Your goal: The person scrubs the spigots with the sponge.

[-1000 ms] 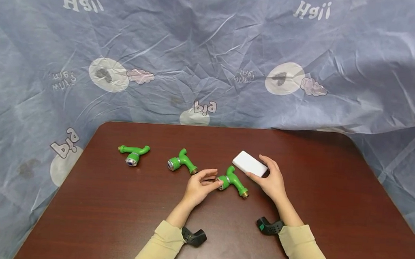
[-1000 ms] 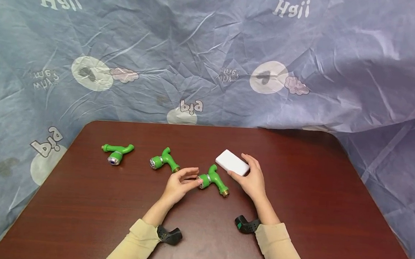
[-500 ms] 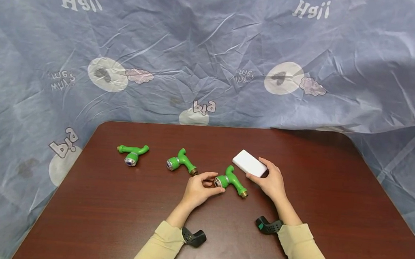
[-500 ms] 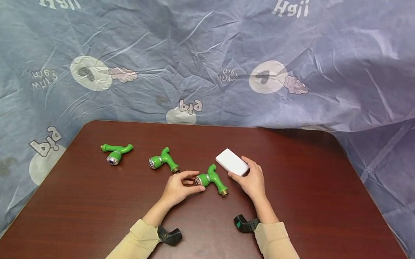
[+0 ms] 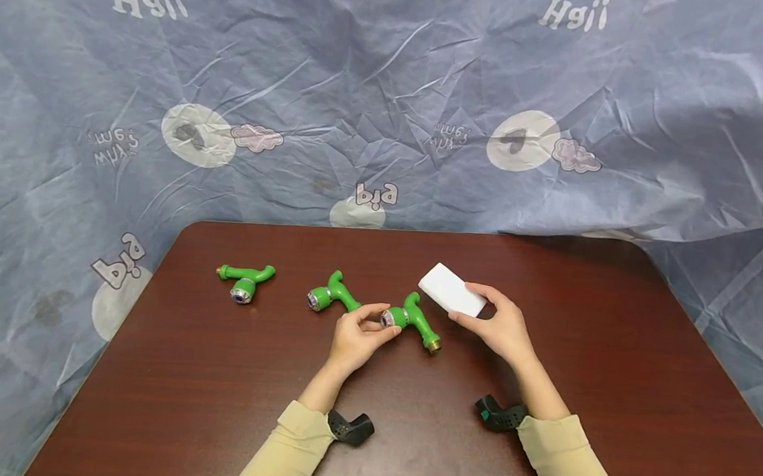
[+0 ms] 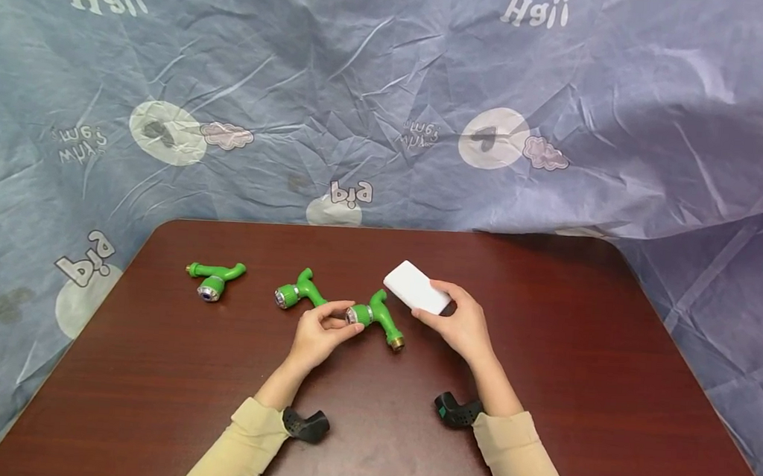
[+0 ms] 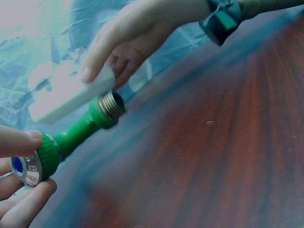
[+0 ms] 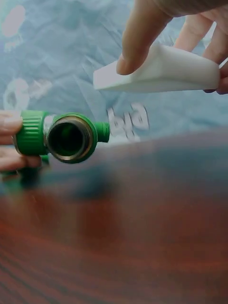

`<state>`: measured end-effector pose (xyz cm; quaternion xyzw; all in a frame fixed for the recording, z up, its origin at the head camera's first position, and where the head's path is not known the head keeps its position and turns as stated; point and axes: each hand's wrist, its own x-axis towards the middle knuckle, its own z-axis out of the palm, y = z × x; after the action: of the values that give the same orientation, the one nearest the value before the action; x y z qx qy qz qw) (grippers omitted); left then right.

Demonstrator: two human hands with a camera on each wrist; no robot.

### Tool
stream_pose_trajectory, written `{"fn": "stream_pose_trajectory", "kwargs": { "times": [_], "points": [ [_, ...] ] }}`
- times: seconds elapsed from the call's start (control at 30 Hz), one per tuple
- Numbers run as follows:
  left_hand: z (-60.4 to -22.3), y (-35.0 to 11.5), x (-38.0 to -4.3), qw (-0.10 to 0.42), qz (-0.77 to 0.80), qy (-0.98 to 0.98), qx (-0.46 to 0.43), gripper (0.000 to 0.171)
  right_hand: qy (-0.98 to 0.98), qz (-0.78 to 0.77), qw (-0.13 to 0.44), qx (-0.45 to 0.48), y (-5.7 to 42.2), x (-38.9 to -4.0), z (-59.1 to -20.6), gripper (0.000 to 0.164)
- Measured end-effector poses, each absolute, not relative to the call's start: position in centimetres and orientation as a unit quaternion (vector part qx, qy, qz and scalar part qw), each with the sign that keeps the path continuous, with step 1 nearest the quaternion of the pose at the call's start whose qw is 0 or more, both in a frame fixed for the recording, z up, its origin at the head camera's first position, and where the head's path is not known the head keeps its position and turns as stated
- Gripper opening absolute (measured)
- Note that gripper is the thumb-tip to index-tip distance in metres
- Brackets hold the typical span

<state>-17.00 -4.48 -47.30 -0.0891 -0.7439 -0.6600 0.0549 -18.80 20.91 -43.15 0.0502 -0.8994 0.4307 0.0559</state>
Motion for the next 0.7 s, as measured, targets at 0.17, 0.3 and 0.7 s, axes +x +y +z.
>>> {"fn": "stream_pose_trajectory", "kwargs": {
  "times": [0.17, 0.3, 0.7],
  "points": [
    [-44.6, -5.4, -16.5, 0.032, -0.715, -0.693, -0.086, 0.044, -0.885, 0.448, 0.095, 0.083, 20.3, -17.7, -41.2, 0.059],
    [-44.1, -6.0, -16.6, 0.029, -0.736, -0.669, -0.100, 0.045, -0.870, 0.457, 0.132, 0.130, 19.5, -16.7, -39.8, 0.053],
    [-42.9, -5.8, -16.1, 0.022, -0.753, -0.643, -0.136, 0.046, -0.862, 0.397, 0.175, 0.262, 17.3, -15.0, -38.6, 0.046]
  ]
}}
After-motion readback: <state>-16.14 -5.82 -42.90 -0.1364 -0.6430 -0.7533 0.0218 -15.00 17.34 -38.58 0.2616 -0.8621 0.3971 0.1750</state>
